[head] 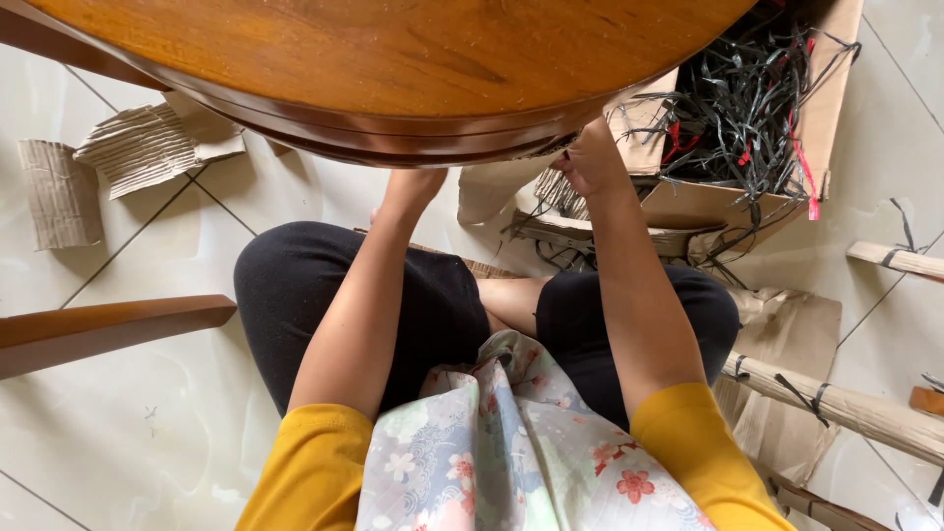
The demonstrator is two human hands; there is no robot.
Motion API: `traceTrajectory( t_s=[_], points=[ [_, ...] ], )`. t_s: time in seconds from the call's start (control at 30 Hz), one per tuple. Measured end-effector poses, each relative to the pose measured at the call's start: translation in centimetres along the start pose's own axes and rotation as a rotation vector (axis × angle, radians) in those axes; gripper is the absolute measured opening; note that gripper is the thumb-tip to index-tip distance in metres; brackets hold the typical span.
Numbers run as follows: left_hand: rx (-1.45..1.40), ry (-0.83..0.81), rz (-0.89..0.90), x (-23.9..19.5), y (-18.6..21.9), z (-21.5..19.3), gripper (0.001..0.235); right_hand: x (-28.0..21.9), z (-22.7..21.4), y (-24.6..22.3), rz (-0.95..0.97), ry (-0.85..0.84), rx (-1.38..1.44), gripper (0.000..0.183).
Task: Wrapping wooden chair legs with corrugated cardboard and securing them with plastic ties for protection during transport.
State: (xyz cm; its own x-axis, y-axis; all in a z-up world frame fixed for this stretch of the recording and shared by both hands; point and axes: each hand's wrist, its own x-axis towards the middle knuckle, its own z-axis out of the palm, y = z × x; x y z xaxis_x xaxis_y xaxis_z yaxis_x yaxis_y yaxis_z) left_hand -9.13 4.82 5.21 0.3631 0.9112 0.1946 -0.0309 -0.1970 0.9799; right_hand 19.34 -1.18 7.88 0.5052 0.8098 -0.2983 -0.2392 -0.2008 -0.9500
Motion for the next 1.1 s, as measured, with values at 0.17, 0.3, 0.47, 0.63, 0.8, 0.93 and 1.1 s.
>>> traceTrajectory(
  t_s=[0.17, 0.3, 0.47, 0.63, 0.8, 0.93, 1.1],
  points=[
    [-0.069, -0.022, -0.030, -0.5, -0.8, 0.1, 0.022, -1.9, 0.2, -3.6, 0.067, 0.026, -0.085, 0.026],
    [-0.138, -0.050, -0.059, -0.9, -1.2, 0.2, 0.027, -4.6, -0.1, -4.4, -0.159, 0.000, -0.076, 0.015],
    [-0.224, -0.079, -0.085, -0.7, 3.2, 0.4, 0.031, -8.6, 1.6, -3.9, -0.446, -0.085, 0.015, 0.028],
    [-0.383, -0.098, -0.068, -1.1, 9.0, 2.3, 0.028, -11.4, 4.8, -3.6, -0.611, -0.147, -0.008, 0.045],
    [-0.284, -0.065, 0.159, -0.8, 11.1, 3.1, 0.023, -11.4, 6.9, -3.6, -0.766, 0.034, -0.139, 0.051],
    [-0.224, -0.072, 0.218, -1.4, 10.7, 2.7, 0.022, -11.2, 7.8, -3.1, -0.794, 0.138, -0.200, 0.055],
    [-0.002, -0.057, 0.522, -1.9, 8.3, 3.8, 0.005, -11.8, 9.1, -3.9, -1.020, 0.235, -0.323, 0.044]
  ],
)
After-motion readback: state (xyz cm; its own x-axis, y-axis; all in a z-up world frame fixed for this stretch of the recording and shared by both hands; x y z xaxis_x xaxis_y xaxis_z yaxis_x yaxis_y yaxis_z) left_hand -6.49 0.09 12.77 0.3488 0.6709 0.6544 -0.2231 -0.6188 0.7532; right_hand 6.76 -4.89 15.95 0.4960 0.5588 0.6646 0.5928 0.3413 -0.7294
